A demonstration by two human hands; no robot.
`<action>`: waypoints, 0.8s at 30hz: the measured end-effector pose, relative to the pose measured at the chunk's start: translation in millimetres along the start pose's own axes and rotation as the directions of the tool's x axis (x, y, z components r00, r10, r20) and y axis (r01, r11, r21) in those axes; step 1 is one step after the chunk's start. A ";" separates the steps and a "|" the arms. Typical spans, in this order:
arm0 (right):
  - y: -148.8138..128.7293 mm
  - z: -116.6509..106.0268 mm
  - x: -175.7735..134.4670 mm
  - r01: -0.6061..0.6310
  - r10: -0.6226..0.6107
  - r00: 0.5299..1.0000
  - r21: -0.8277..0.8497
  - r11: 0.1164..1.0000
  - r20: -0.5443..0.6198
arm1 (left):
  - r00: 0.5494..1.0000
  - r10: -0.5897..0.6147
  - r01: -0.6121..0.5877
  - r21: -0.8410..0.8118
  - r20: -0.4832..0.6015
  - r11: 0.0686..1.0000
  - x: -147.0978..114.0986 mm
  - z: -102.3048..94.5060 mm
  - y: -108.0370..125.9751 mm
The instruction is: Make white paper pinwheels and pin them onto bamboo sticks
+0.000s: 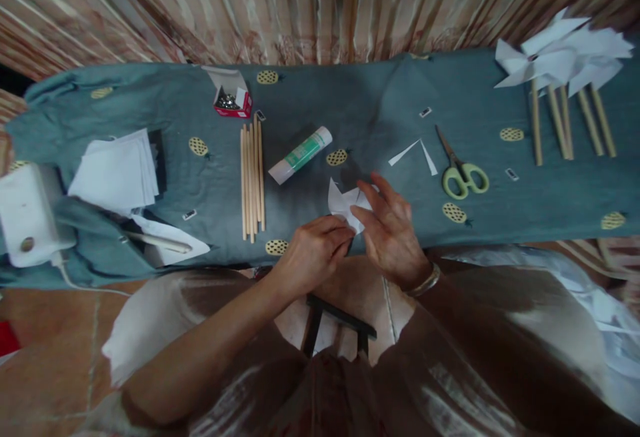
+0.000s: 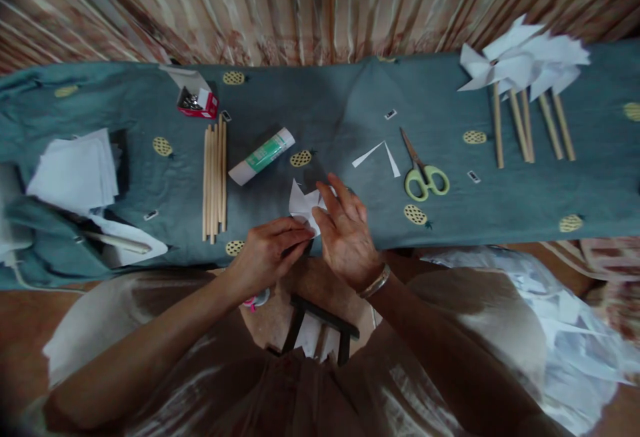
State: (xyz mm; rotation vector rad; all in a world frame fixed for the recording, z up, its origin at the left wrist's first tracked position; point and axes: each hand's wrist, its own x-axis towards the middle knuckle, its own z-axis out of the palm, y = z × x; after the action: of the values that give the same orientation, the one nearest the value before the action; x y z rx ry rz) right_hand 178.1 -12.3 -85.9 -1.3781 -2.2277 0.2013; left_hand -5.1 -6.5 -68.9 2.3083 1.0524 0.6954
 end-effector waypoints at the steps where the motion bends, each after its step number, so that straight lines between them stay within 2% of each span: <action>1: 0.7 -0.5 1.0 -0.007 0.007 1.000 0.013 1.000 -0.002 | 1.000 0.001 -0.001 -0.006 -0.001 1.000 0.0 0.0 -0.2; 9: 14.7 -19.0 1.0 -0.082 0.080 0.997 0.228 0.970 0.018 | 1.000 -0.011 0.011 -0.006 0.005 1.000 -0.6 -0.1 -0.2; 16: 10.5 -15.8 -4.0 0.010 -0.013 0.999 0.098 0.995 0.033 | 1.000 -0.003 0.003 -0.016 0.008 1.000 0.6 -0.5 0.7; 20: 7.2 -9.5 -4.8 -0.019 0.013 0.997 0.085 0.996 0.073 | 1.000 -0.008 0.009 -0.019 0.014 1.000 1.2 -0.7 0.5; 24: 7.2 -11.5 -6.2 -0.025 0.023 0.999 0.099 0.995 0.024 | 1.000 -0.015 0.015 -0.022 0.010 1.000 1.3 -1.6 1.1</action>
State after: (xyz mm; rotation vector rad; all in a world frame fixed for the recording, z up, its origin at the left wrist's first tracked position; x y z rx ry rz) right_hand 191.7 -15.8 -80.9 -1.3564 -2.1892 0.3338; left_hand -4.7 -5.8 -66.7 2.2803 1.0511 0.6865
